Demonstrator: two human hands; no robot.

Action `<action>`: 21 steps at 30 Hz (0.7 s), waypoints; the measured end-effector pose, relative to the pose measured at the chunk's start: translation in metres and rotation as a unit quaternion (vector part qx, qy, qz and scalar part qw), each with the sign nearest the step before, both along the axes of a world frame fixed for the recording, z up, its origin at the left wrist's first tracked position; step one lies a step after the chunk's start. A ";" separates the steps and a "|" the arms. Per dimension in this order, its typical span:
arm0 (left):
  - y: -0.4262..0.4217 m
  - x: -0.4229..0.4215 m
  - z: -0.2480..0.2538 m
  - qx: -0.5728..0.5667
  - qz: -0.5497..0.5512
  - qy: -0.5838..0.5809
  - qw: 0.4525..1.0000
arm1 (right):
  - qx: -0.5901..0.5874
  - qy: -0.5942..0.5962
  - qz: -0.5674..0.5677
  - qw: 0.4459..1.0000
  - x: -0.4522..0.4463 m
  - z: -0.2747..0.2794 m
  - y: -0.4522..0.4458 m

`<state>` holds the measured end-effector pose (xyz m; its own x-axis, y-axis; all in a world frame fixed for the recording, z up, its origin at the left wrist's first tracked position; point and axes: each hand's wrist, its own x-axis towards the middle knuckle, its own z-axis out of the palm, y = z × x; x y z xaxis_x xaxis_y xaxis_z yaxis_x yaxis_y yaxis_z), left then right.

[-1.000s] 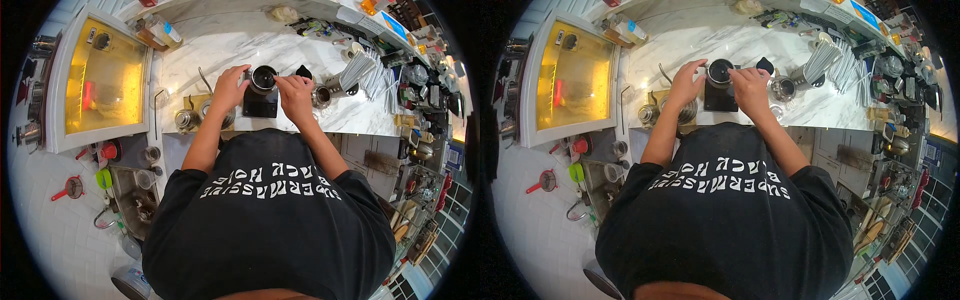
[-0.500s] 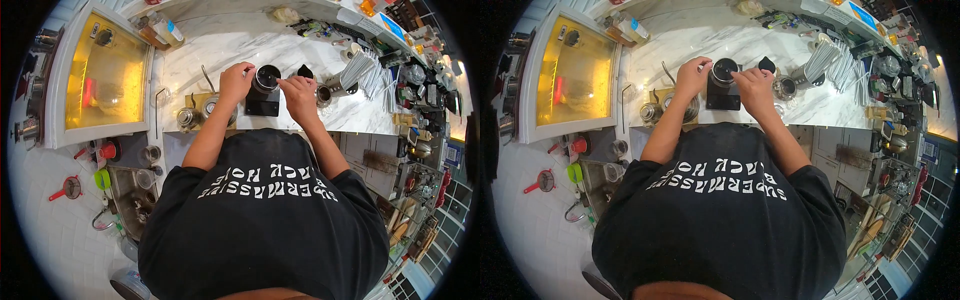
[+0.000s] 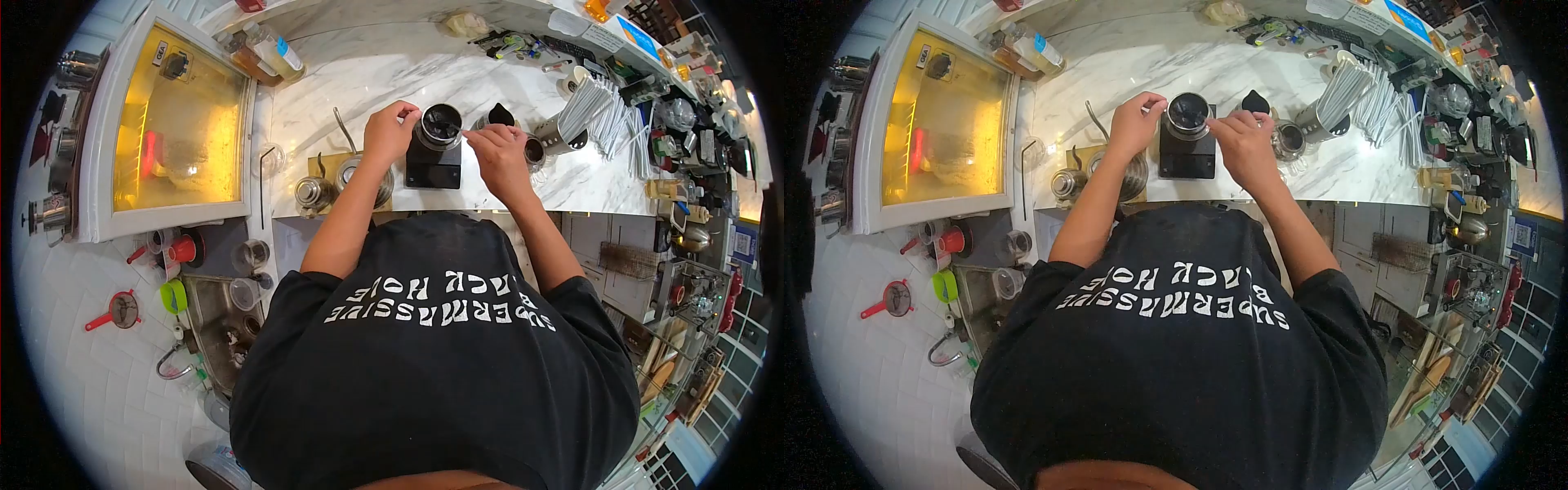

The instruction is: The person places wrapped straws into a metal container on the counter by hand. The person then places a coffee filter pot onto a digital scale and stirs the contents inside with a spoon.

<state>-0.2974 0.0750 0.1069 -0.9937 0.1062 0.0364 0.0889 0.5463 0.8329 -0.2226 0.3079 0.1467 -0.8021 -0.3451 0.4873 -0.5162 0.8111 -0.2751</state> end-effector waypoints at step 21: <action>-0.004 -0.017 -0.009 0.002 -0.041 -0.073 0.996 | -0.035 0.032 0.001 0.999 0.007 -0.014 -0.008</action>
